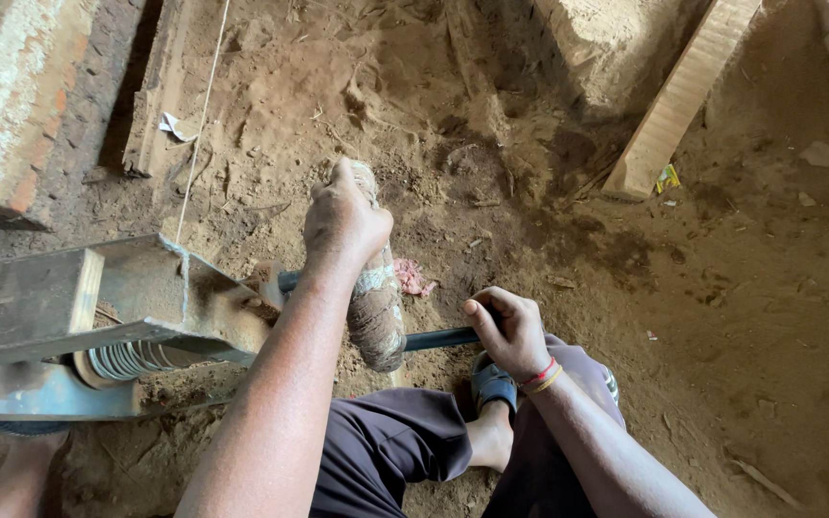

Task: The person winds a thick rope onto the rotating shaft of a manual winding machine, guiding the layers with their hands to form a bundle.

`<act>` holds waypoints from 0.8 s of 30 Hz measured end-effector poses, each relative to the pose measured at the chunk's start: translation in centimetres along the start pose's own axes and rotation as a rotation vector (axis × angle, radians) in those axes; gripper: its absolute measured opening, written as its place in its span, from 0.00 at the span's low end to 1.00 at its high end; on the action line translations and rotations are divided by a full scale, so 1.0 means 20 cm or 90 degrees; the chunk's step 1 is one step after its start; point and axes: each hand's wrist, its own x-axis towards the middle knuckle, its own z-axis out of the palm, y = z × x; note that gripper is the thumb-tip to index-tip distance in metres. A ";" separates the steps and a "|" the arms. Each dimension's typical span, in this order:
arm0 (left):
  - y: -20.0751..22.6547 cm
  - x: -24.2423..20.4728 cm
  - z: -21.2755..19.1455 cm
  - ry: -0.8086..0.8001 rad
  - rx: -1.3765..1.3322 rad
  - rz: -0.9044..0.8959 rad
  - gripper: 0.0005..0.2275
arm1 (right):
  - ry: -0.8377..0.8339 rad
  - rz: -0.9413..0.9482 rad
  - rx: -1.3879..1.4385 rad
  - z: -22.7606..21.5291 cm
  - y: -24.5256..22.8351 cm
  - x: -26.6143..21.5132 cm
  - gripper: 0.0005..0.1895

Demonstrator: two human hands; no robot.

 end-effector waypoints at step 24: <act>-0.01 0.21 0.02 -0.062 -0.051 -0.019 0.33 | 0.037 0.021 0.148 0.02 0.02 -0.05 0.08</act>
